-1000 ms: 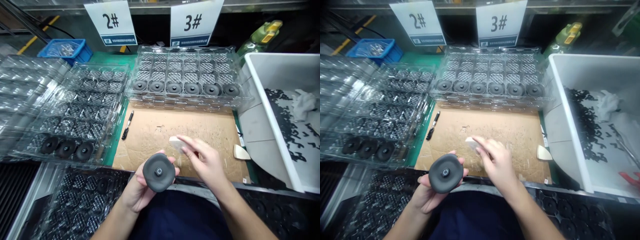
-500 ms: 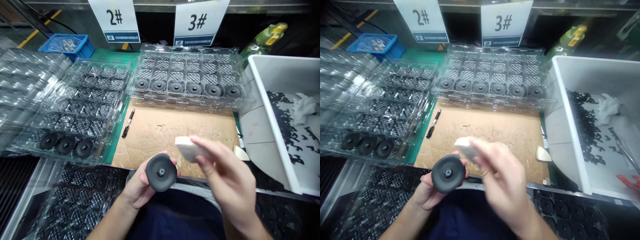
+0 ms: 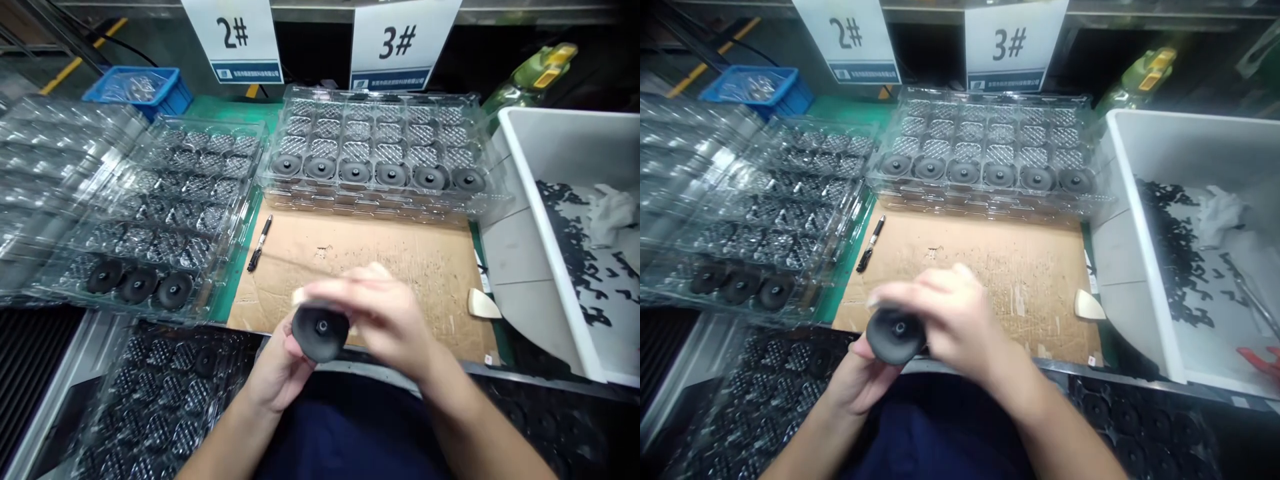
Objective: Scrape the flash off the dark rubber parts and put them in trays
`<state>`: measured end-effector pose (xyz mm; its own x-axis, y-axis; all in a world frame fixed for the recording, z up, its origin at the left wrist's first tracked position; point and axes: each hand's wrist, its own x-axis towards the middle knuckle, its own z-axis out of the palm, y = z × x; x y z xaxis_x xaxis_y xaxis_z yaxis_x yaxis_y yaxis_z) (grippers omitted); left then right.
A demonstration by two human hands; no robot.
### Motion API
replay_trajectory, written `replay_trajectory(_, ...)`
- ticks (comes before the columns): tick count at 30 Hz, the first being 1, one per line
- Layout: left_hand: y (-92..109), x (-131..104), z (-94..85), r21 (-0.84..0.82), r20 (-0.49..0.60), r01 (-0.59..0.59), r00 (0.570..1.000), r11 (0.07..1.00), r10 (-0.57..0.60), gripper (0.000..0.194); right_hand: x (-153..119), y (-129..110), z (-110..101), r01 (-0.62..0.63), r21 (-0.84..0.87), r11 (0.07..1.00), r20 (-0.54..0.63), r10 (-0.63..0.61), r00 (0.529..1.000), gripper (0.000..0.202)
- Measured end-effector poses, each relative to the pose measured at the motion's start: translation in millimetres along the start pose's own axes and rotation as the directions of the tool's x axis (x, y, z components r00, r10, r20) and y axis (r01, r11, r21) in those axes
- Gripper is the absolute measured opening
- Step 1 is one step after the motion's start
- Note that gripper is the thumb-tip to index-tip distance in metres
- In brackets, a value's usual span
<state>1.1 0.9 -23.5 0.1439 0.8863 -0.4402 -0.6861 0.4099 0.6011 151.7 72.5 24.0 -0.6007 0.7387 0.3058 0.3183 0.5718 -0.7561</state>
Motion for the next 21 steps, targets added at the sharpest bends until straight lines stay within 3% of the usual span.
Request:
replay_trajectory(2,4,1,-1.1,-0.065,0.005,-0.016,1.0,0.998,0.016,0.062,-11,19,1,-0.24,-0.009,0.971,-0.072,0.239,0.968,0.029)
replay_trajectory(4,8,1,-2.9,-0.128,-0.002,-0.041,0.999,0.991,0.042,0.059,-29,36,12,-0.388,-0.012,0.922,-0.065,0.386,0.92,0.029)
replay_trajectory(9,12,1,-4.7,-0.146,0.007,-0.08,0.997,0.986,0.082,0.055,-68,58,55,-0.393,-0.043,0.919,0.072,0.395,0.916,0.028)
replay_trajectory(11,11,1,-2.5,-0.142,0.015,-0.075,0.997,0.987,0.078,0.057,-66,56,55,-0.418,-0.049,0.907,0.036,0.42,0.907,0.027)
replay_trajectory(13,9,2,1.5,-0.138,0.017,-0.068,0.997,0.988,0.071,0.057,-55,42,42,-0.447,-0.036,0.894,-0.056,0.445,0.894,0.028)
replay_trajectory(15,6,2,6.2,-0.129,0.008,-0.074,0.997,0.989,0.076,0.056,-40,19,25,-0.425,0.005,0.905,-0.198,0.417,0.887,0.03)
replay_trajectory(17,4,1,9.9,-0.116,0.029,-0.073,0.997,0.991,0.077,0.051,-27,-8,13,-0.279,0.025,0.96,-0.311,0.272,0.911,0.034)
replay_trajectory(19,3,1,10.8,-0.107,0.061,-0.052,0.996,0.993,0.059,0.046,-20,-29,9,-0.102,0.014,0.995,-0.241,0.102,0.965,0.035)
replay_trajectory(21,5,0,9.5,-0.103,0.063,-0.036,0.997,0.994,0.042,0.047,-16,-38,10,-0.044,0.049,0.998,-0.059,0.047,0.997,0.033)
